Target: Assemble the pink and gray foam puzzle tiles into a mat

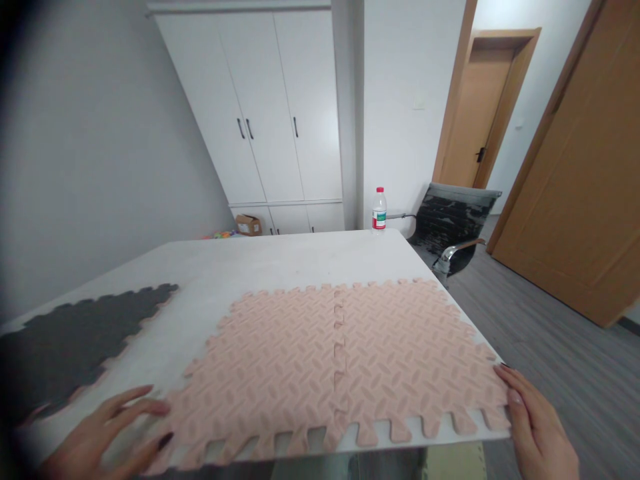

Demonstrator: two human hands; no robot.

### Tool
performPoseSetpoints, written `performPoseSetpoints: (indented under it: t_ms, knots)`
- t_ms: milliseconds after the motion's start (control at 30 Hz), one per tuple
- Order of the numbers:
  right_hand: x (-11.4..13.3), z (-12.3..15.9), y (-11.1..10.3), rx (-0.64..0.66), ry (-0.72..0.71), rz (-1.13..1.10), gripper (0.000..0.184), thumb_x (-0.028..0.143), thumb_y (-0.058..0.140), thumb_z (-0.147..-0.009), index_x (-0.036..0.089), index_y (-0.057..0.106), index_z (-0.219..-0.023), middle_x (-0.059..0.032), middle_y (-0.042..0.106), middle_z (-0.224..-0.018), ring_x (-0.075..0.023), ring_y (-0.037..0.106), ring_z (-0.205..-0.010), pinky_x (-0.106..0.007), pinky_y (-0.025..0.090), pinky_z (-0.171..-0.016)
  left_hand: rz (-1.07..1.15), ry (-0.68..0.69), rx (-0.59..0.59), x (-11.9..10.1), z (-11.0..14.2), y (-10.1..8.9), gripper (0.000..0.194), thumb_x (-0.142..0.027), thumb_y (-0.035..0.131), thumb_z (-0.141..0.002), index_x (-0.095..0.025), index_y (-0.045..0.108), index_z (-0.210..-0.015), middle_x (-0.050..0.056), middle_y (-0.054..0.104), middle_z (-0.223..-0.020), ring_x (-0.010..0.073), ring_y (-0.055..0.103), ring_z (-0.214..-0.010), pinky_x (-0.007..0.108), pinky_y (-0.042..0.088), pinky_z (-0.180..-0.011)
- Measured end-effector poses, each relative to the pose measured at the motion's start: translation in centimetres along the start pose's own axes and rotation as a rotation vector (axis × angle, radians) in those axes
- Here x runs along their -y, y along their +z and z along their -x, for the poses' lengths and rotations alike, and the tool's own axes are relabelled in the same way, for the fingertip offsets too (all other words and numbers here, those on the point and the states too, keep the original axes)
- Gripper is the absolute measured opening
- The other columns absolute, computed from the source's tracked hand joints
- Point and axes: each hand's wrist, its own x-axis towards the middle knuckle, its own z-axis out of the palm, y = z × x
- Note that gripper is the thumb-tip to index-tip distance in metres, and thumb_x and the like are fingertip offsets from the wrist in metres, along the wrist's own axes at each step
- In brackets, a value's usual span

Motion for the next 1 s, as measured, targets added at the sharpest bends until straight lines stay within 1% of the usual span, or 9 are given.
performPoseSetpoints:
  t_ms: [100,267,367,433,600,700,833,933,1000]
  knots:
    - [0.1,0.0,0.0,-0.009,0.004,-0.004,0.046,0.048,0.035,-0.090,0.021,0.057,-0.121,-0.0086,0.055,-0.130,-0.0293,0.049,-0.121,-0.051,0.031,-0.109,-0.325,0.327,0.083,-1.7,0.8,2.7,0.032,-0.044,0.078,-0.061,-0.032,0.072,-0.090,0.002,0.062,-0.122,0.0297,0.056,-0.112,0.034,0.042,-0.100]
    - [0.3,-0.2,0.0,-0.012,0.042,-0.016,0.046,0.050,0.037,-0.089,0.022,0.058,-0.120,-0.0074,0.056,-0.129,-0.0287,0.050,-0.120,-0.049,0.032,-0.109,-0.388,0.768,0.340,-7.6,3.2,13.5,0.047,-0.026,0.045,-0.088,-0.030,0.047,-0.135,0.004,0.050,-0.140,0.0229,0.050,-0.125,0.038,0.043,-0.103]
    - [0.4,-0.1,0.0,-0.005,0.039,-0.023,0.046,0.051,0.037,-0.089,0.022,0.058,-0.119,-0.0064,0.056,-0.130,-0.0281,0.049,-0.121,-0.048,0.031,-0.109,-0.481,0.865,0.309,-9.1,4.7,19.5,0.055,-0.021,0.040,-0.089,-0.023,0.034,-0.144,0.008,0.050,-0.139,0.0257,0.049,-0.126,0.046,0.044,-0.100]
    - [0.2,0.1,0.0,-0.001,0.035,-0.022,0.046,0.051,0.037,-0.089,0.023,0.058,-0.119,-0.0062,0.056,-0.130,-0.0282,0.049,-0.121,-0.049,0.031,-0.110,-0.524,0.875,0.274,-9.0,5.3,21.9,0.061,-0.020,0.041,-0.088,-0.021,0.027,-0.147,0.008,0.049,-0.140,0.0279,0.048,-0.127,0.050,0.043,-0.099]
    - [-0.8,-0.7,-0.8,0.051,0.024,0.044,0.047,0.055,0.041,-0.086,0.023,0.062,-0.113,-0.0074,0.061,-0.123,-0.0302,0.057,-0.112,-0.051,0.042,-0.100,-0.587,0.910,0.244,-8.0,5.6,22.8,0.067,-0.022,0.042,-0.088,-0.022,0.015,-0.149,0.006,0.043,-0.144,0.0276,0.046,-0.128,0.052,0.041,-0.096]
    - [1.2,-3.1,-1.5,0.066,-0.068,0.129,0.048,0.058,0.043,-0.084,0.021,0.066,-0.104,-0.0100,0.062,-0.120,-0.0310,0.060,-0.105,-0.051,0.048,-0.092,-0.598,0.928,0.239,-8.2,5.5,22.3,0.065,-0.025,0.042,-0.088,-0.019,0.019,-0.149,0.007,0.043,-0.144,0.0278,0.045,-0.129,0.053,0.042,-0.094]
    - [10.4,-7.5,-0.1,0.131,-0.306,0.107,0.045,0.050,0.040,-0.090,0.024,0.057,-0.123,-0.0076,0.052,-0.135,-0.0266,0.052,-0.119,-0.048,0.045,-0.100,-0.610,0.907,0.178,-8.8,5.7,22.2,0.054,-0.029,0.042,-0.089,-0.020,0.037,-0.141,0.003,0.047,-0.142,0.0240,0.046,-0.127,0.047,0.041,-0.097]
    - [18.6,-10.2,3.8,0.380,-0.581,0.072,0.046,0.042,0.038,-0.093,0.024,0.048,-0.134,-0.0075,0.043,-0.144,-0.0229,0.043,-0.130,-0.046,0.036,-0.109,-0.637,0.884,0.061,-9.2,6.1,22.3,0.045,-0.035,0.042,-0.089,-0.023,0.049,-0.133,-0.003,0.051,-0.139,0.0198,0.048,-0.125,0.041,0.039,-0.100]
    - [22.4,-11.2,7.4,0.539,-0.707,0.080,0.050,0.038,0.034,-0.094,0.019,0.041,-0.140,-0.0095,0.039,-0.147,-0.0215,0.039,-0.132,-0.044,0.034,-0.110,-0.653,0.904,0.016,-9.3,6.2,22.3,0.043,-0.037,0.041,-0.090,-0.023,0.052,-0.130,-0.005,0.053,-0.137,0.0179,0.048,-0.125,0.039,0.037,-0.100]
